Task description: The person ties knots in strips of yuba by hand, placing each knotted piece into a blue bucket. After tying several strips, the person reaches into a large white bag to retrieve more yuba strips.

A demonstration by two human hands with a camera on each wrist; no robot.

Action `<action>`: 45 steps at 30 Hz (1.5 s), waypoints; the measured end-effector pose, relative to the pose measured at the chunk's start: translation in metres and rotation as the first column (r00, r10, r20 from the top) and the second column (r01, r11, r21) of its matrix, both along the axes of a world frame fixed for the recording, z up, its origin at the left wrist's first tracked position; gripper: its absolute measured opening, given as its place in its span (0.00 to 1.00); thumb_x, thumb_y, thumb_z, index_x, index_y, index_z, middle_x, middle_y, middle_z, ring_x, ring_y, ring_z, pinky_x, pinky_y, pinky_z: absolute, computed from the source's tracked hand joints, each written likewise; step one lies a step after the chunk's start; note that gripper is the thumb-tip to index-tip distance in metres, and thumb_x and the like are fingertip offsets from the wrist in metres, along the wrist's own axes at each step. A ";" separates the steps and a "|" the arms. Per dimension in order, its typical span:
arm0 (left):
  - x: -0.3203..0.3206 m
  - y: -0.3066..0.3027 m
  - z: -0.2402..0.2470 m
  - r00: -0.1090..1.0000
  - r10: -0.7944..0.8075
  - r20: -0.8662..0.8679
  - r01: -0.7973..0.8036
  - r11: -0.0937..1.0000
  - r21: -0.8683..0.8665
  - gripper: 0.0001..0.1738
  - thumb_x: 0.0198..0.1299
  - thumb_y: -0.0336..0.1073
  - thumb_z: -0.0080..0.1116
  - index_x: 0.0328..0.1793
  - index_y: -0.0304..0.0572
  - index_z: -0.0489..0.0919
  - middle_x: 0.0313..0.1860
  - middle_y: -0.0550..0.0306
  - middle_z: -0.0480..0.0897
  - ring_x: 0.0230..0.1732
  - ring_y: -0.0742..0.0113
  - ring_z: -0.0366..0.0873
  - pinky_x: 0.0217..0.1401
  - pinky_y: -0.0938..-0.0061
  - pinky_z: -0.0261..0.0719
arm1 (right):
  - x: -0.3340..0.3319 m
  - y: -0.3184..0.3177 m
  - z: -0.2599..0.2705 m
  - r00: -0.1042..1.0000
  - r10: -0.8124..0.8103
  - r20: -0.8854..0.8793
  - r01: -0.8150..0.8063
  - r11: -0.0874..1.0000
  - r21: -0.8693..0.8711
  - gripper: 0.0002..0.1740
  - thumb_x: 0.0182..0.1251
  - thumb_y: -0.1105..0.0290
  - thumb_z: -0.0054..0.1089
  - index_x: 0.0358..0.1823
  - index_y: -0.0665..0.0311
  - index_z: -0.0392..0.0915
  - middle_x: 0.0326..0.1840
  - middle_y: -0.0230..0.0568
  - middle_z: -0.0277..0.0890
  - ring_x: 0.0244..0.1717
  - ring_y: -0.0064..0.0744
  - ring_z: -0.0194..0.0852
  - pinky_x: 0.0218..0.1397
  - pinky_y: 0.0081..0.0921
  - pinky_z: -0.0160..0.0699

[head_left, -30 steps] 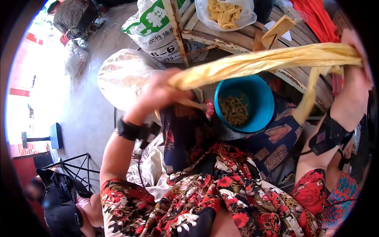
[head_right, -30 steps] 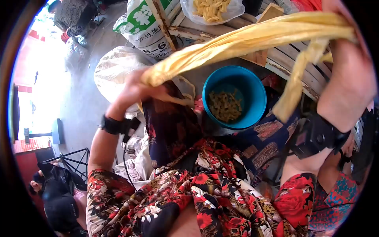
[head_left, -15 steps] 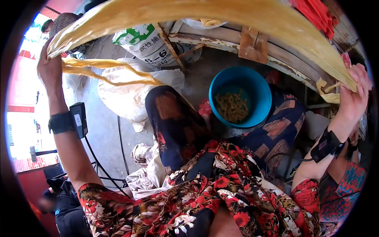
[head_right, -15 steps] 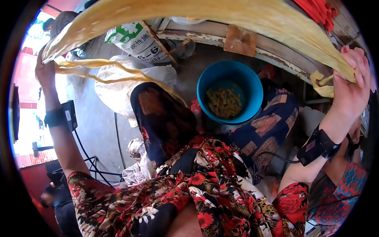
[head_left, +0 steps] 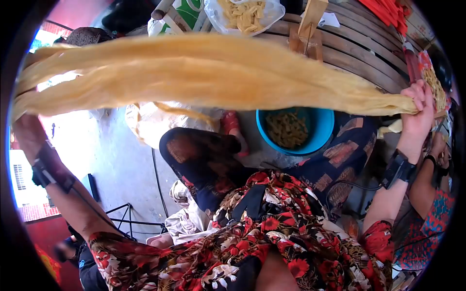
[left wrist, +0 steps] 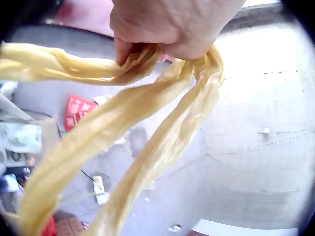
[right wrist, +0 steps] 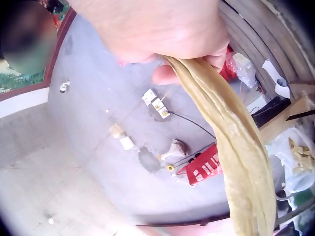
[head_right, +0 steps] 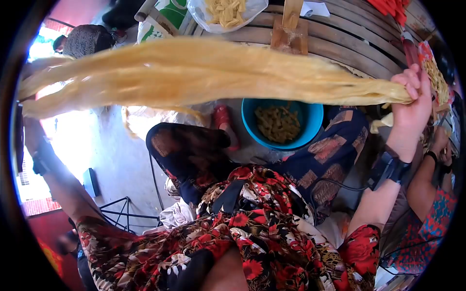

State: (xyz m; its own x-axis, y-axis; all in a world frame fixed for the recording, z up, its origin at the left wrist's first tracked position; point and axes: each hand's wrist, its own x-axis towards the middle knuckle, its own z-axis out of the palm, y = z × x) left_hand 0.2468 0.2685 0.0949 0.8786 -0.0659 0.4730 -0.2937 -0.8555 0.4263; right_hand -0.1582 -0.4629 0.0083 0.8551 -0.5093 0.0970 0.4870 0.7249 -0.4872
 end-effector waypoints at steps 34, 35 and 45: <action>-0.178 -0.317 -0.097 0.002 -0.551 -0.834 0.404 0.763 -0.504 0.23 0.64 0.49 0.55 0.51 0.33 0.78 0.29 0.65 0.77 0.30 0.78 0.70 0.33 0.81 0.69 | 0.068 0.176 -0.108 0.924 0.193 -0.329 -0.038 0.904 0.426 0.12 0.71 0.64 0.47 0.46 0.66 0.71 0.35 0.42 0.77 0.37 0.37 0.78 0.55 0.41 0.76; -0.173 -0.316 -0.105 0.073 -0.557 -0.827 0.423 0.769 -0.480 0.21 0.64 0.47 0.54 0.49 0.33 0.78 0.29 0.65 0.77 0.30 0.77 0.70 0.33 0.81 0.70 | 0.069 0.179 -0.115 0.893 0.203 -0.403 -0.032 0.919 0.392 0.12 0.72 0.64 0.47 0.46 0.65 0.71 0.36 0.43 0.77 0.37 0.39 0.79 0.52 0.42 0.78; -0.138 -0.305 -0.150 0.371 -0.601 -0.708 0.305 0.799 -0.518 0.16 0.64 0.41 0.54 0.47 0.35 0.79 0.30 0.64 0.79 0.31 0.78 0.73 0.35 0.84 0.69 | 0.103 0.208 -0.137 0.551 0.290 -0.782 -0.371 0.925 0.082 0.16 0.67 0.63 0.50 0.49 0.67 0.72 0.39 0.46 0.79 0.40 0.37 0.81 0.46 0.30 0.78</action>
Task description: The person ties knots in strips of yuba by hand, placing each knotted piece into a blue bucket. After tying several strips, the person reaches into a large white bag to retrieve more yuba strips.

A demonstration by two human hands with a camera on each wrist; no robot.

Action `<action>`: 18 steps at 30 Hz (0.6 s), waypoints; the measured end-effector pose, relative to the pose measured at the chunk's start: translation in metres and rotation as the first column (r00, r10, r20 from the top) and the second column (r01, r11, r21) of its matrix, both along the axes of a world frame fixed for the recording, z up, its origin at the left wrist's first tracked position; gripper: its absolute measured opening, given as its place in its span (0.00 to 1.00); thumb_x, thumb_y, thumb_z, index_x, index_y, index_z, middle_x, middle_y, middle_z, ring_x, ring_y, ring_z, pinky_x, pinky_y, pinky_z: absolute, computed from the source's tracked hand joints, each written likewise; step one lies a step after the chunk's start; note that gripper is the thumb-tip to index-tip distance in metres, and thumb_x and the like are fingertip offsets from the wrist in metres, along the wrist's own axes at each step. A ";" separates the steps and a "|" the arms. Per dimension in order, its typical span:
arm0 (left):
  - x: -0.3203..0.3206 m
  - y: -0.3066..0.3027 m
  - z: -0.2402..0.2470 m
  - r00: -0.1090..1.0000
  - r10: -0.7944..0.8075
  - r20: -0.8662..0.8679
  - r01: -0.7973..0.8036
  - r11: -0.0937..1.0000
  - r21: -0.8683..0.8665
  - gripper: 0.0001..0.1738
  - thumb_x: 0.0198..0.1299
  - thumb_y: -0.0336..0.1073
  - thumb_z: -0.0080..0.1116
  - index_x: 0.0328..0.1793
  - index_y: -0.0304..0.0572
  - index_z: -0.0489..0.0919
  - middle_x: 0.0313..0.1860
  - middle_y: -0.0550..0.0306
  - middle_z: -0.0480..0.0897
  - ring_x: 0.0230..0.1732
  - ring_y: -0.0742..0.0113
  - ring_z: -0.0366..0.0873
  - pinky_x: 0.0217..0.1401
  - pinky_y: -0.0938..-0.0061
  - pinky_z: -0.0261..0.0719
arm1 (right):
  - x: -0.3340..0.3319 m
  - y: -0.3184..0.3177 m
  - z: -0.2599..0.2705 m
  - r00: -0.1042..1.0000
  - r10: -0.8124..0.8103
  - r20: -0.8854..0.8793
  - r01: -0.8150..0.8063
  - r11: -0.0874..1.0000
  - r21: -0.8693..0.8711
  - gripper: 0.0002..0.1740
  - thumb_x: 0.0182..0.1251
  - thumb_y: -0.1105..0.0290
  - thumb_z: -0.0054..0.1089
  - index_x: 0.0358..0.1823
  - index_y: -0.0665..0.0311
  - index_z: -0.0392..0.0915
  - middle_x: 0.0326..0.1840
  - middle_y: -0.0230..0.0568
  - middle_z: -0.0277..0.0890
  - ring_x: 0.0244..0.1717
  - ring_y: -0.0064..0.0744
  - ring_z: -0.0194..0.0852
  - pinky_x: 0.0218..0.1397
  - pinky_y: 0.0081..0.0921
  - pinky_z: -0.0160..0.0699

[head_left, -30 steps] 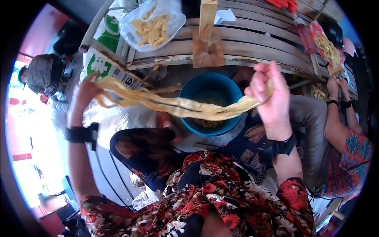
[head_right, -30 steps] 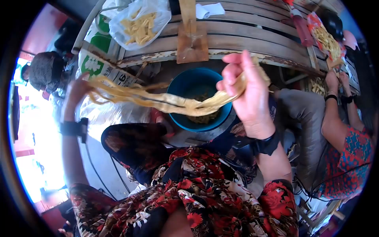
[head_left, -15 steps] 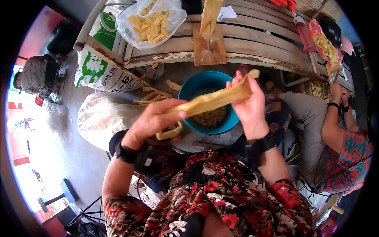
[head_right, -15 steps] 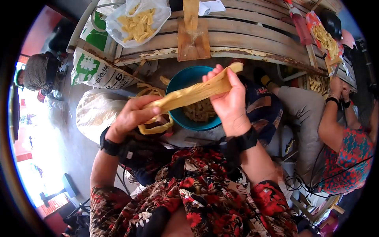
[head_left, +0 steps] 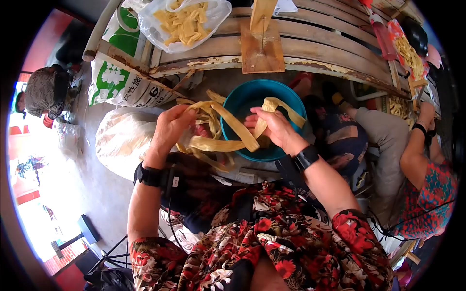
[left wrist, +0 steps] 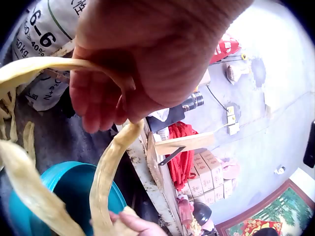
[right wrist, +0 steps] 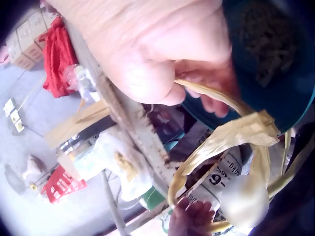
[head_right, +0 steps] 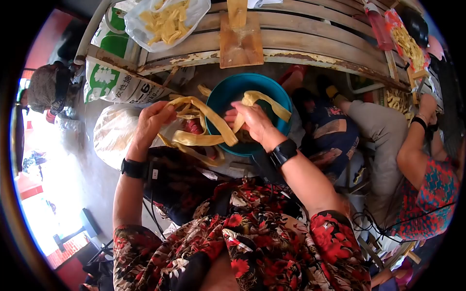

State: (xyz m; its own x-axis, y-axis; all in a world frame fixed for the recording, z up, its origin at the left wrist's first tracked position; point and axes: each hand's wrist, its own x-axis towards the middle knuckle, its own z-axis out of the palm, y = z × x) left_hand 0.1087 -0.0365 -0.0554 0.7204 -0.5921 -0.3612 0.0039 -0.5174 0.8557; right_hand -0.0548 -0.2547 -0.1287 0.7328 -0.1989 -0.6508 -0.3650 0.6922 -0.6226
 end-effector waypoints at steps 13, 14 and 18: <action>-0.043 -0.031 0.088 0.917 -0.357 -0.176 0.329 0.929 -0.171 0.14 0.60 0.38 0.61 0.45 0.34 0.82 0.26 0.66 0.77 0.29 0.80 0.69 0.31 0.82 0.67 | -0.013 -0.020 0.097 0.806 0.500 0.318 0.029 0.503 -0.864 0.29 0.65 0.58 0.58 0.64 0.63 0.65 0.59 0.42 0.72 0.58 0.31 0.71 0.59 0.25 0.68; -0.044 -0.032 0.099 0.911 -0.373 -0.176 0.343 0.922 -0.180 0.13 0.59 0.36 0.62 0.45 0.34 0.83 0.28 0.64 0.79 0.31 0.80 0.71 0.32 0.82 0.69 | -0.013 -0.017 0.111 0.726 0.584 0.362 0.016 0.512 -0.859 0.29 0.66 0.58 0.57 0.65 0.63 0.64 0.60 0.42 0.70 0.59 0.30 0.70 0.60 0.25 0.67; -0.039 -0.010 0.127 0.951 -0.292 -0.101 0.256 0.928 -0.270 0.11 0.59 0.33 0.60 0.44 0.34 0.83 0.27 0.61 0.81 0.30 0.80 0.75 0.32 0.82 0.71 | -0.026 -0.003 0.144 0.695 0.697 0.174 -0.598 0.696 -0.398 0.17 0.68 0.61 0.55 0.49 0.67 0.74 0.29 0.29 0.73 0.25 0.17 0.71 0.29 0.14 0.68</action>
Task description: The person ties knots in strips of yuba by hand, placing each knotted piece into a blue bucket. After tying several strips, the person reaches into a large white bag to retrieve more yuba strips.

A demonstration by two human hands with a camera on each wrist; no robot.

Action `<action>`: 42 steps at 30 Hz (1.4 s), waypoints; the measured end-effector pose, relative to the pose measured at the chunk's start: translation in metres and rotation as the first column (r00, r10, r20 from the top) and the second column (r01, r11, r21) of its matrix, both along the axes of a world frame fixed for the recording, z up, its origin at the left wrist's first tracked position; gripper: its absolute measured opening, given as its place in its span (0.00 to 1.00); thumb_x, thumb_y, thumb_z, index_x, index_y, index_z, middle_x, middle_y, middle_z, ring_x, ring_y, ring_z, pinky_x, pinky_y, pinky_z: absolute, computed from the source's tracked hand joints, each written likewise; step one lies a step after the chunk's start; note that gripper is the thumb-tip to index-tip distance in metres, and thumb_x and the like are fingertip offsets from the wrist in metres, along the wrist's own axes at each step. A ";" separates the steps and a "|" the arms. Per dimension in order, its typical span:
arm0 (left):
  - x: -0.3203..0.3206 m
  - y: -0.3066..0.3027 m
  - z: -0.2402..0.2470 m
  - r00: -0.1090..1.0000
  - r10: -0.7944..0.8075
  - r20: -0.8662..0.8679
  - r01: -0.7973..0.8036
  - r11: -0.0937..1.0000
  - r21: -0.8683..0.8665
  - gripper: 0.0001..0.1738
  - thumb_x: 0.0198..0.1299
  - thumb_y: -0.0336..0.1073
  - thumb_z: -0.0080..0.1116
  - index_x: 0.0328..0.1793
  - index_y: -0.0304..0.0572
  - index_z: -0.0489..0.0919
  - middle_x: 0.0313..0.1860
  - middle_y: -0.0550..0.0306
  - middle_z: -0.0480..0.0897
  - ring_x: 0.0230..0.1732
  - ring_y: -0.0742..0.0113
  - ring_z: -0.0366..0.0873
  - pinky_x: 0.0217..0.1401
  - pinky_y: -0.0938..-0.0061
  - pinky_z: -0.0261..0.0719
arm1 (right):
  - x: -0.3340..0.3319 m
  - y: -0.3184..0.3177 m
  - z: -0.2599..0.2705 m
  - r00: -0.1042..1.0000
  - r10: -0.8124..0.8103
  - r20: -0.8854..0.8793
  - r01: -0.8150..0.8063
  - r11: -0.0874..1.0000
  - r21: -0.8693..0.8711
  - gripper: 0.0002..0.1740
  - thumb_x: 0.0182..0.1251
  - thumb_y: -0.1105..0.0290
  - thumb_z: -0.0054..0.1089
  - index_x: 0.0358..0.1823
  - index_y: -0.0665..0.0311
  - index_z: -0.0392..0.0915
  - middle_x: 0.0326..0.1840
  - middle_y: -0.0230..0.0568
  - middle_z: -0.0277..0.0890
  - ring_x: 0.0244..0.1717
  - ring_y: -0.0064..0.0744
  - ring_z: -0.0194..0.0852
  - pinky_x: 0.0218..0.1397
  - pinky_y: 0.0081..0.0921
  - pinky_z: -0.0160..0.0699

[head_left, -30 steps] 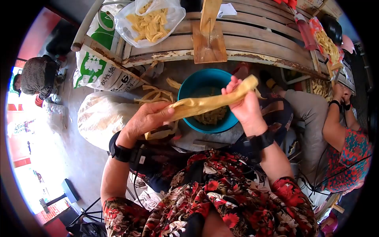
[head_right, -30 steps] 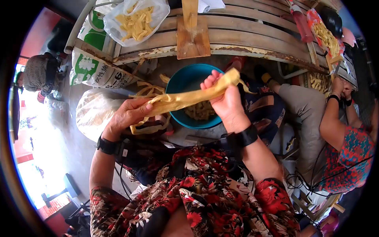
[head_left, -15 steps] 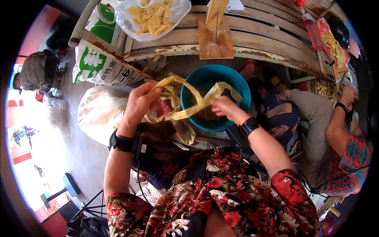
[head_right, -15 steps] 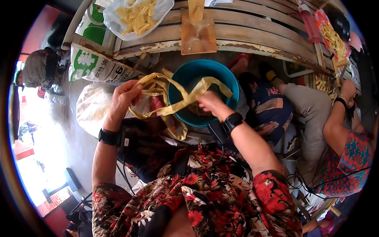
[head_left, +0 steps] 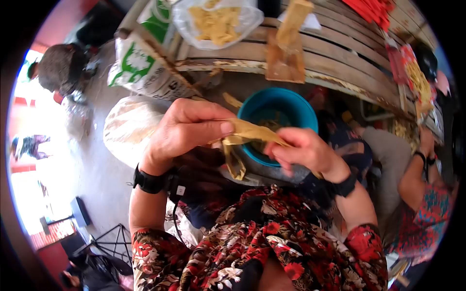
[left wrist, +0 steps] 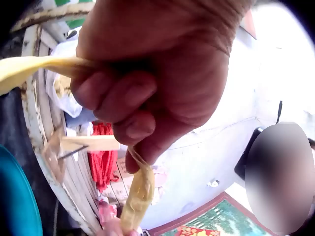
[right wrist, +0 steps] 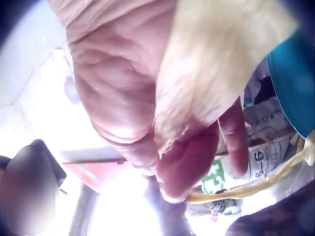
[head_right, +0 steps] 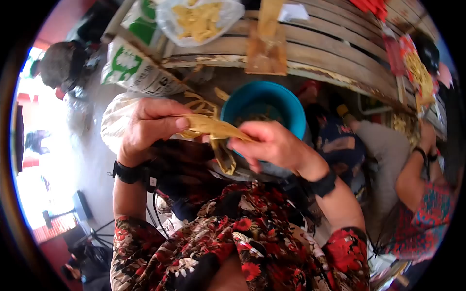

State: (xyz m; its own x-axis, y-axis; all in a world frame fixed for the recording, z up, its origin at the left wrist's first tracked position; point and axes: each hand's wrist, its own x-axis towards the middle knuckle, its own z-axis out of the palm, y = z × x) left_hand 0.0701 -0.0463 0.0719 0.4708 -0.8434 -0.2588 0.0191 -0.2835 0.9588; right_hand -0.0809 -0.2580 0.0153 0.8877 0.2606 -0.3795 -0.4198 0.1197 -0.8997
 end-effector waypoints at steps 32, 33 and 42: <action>-0.079 -0.043 -0.008 0.920 -0.391 -0.011 0.376 0.892 -0.250 0.26 0.57 0.52 0.57 0.41 0.29 0.79 0.31 0.49 0.81 0.36 0.64 0.78 0.39 0.73 0.75 | -0.047 0.008 0.172 0.688 0.714 0.130 -0.320 0.459 -0.829 0.09 0.65 0.68 0.52 0.35 0.67 0.77 0.26 0.32 0.82 0.26 0.30 0.83 0.30 0.23 0.82; -0.082 -0.049 -0.006 0.907 -0.420 0.012 0.409 0.878 -0.249 0.22 0.56 0.46 0.59 0.41 0.29 0.79 0.31 0.49 0.82 0.36 0.64 0.79 0.39 0.73 0.75 | -0.050 0.008 0.167 0.649 0.737 0.186 -0.307 0.479 -0.822 0.07 0.64 0.73 0.52 0.39 0.66 0.76 0.28 0.33 0.83 0.28 0.27 0.83 0.32 0.23 0.82; -0.081 -0.020 -0.053 0.880 -0.162 -0.448 0.008 0.946 -0.325 0.10 0.54 0.22 0.53 0.44 0.36 0.75 0.37 0.62 0.79 0.38 0.78 0.74 0.38 0.81 0.73 | -0.060 0.005 0.036 0.980 -0.195 -0.034 0.182 0.957 -0.225 0.09 0.69 0.71 0.51 0.37 0.71 0.73 0.29 0.44 0.80 0.25 0.32 0.81 0.30 0.22 0.79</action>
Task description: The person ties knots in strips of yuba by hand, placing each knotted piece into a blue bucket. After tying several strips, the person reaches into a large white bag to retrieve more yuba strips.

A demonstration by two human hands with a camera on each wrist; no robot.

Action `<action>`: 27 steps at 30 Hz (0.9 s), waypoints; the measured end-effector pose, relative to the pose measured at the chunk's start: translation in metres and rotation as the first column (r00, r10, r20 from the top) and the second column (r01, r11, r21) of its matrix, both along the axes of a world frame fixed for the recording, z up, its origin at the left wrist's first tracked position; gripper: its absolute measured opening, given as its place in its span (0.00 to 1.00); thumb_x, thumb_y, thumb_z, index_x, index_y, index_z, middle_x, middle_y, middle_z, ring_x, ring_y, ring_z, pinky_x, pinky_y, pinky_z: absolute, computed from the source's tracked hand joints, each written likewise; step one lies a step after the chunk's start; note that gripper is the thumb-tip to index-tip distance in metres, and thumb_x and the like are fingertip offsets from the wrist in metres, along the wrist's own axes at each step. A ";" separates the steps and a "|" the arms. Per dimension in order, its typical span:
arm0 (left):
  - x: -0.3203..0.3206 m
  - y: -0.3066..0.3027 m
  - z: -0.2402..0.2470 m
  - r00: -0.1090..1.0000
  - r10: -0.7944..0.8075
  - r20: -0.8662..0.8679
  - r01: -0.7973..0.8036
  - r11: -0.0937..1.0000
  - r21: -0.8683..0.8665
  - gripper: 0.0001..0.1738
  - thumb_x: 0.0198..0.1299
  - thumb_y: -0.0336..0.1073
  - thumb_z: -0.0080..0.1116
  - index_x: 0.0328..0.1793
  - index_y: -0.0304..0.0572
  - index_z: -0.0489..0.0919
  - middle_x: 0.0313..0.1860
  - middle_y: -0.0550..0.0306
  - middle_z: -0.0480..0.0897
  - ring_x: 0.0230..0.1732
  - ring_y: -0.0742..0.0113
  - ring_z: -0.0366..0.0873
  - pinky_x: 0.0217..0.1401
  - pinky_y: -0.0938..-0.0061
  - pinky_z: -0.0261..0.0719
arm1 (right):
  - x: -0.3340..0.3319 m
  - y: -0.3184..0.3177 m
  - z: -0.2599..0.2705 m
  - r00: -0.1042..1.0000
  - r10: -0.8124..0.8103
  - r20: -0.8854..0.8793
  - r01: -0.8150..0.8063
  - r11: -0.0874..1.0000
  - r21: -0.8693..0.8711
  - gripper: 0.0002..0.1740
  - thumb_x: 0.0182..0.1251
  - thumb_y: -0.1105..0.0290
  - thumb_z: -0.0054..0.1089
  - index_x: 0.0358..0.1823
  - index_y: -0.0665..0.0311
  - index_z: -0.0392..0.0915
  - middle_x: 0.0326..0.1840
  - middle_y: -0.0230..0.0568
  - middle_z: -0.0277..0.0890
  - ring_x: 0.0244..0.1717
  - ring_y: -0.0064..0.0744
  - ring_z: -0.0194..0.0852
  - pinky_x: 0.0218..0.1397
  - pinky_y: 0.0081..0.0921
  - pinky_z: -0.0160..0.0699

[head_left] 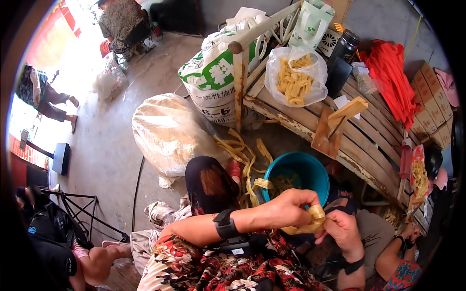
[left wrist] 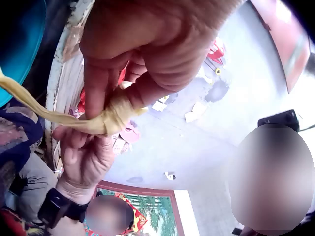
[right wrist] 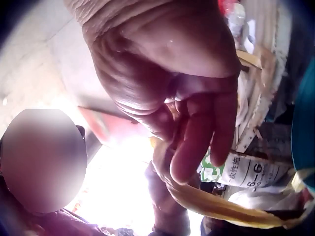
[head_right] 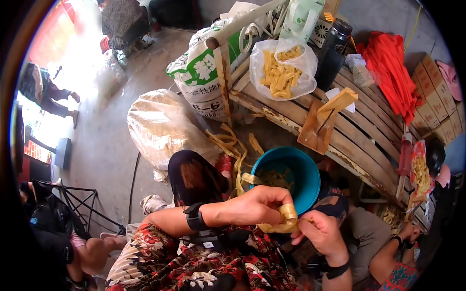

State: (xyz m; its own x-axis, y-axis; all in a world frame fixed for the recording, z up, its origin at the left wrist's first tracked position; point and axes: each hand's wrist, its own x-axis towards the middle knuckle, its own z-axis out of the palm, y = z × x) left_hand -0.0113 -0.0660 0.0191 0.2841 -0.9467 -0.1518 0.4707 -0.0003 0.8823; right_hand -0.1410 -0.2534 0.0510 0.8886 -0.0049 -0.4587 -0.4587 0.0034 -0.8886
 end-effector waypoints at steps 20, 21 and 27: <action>-0.014 0.017 -0.004 0.968 0.149 -0.204 -0.166 0.984 -0.070 0.07 0.58 0.26 0.60 0.41 0.37 0.74 0.38 0.61 0.79 0.41 0.74 0.77 0.46 0.78 0.75 | 0.006 0.035 -0.027 0.963 -0.179 0.203 0.150 0.978 0.147 0.12 0.70 0.63 0.53 0.37 0.67 0.70 0.28 0.36 0.76 0.20 0.21 0.72 0.23 0.15 0.72; -0.014 0.016 -0.003 0.963 0.150 -0.222 -0.175 0.980 -0.098 0.07 0.58 0.26 0.60 0.41 0.38 0.74 0.38 0.61 0.79 0.41 0.74 0.77 0.46 0.77 0.75 | 0.007 0.035 -0.028 0.967 -0.167 0.194 0.131 0.974 0.183 0.13 0.70 0.63 0.54 0.37 0.67 0.70 0.28 0.35 0.76 0.20 0.20 0.72 0.23 0.15 0.72; -0.009 0.004 -0.008 0.978 0.120 -0.170 -0.127 0.991 -0.030 0.09 0.58 0.26 0.60 0.45 0.36 0.77 0.40 0.57 0.82 0.41 0.73 0.80 0.43 0.78 0.77 | 0.003 0.030 -0.046 0.930 -0.263 0.258 0.240 0.963 0.118 0.16 0.65 0.61 0.60 0.42 0.65 0.68 0.31 0.32 0.74 0.21 0.15 0.68 0.21 0.11 0.66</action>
State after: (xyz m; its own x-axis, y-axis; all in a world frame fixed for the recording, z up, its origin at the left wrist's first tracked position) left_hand -0.0203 -0.0620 0.0115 0.3730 -0.9121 -0.1699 0.6060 0.1008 0.7890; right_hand -0.1380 -0.2238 0.0049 0.9530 -0.2166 -0.2116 -0.1774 0.1670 -0.9699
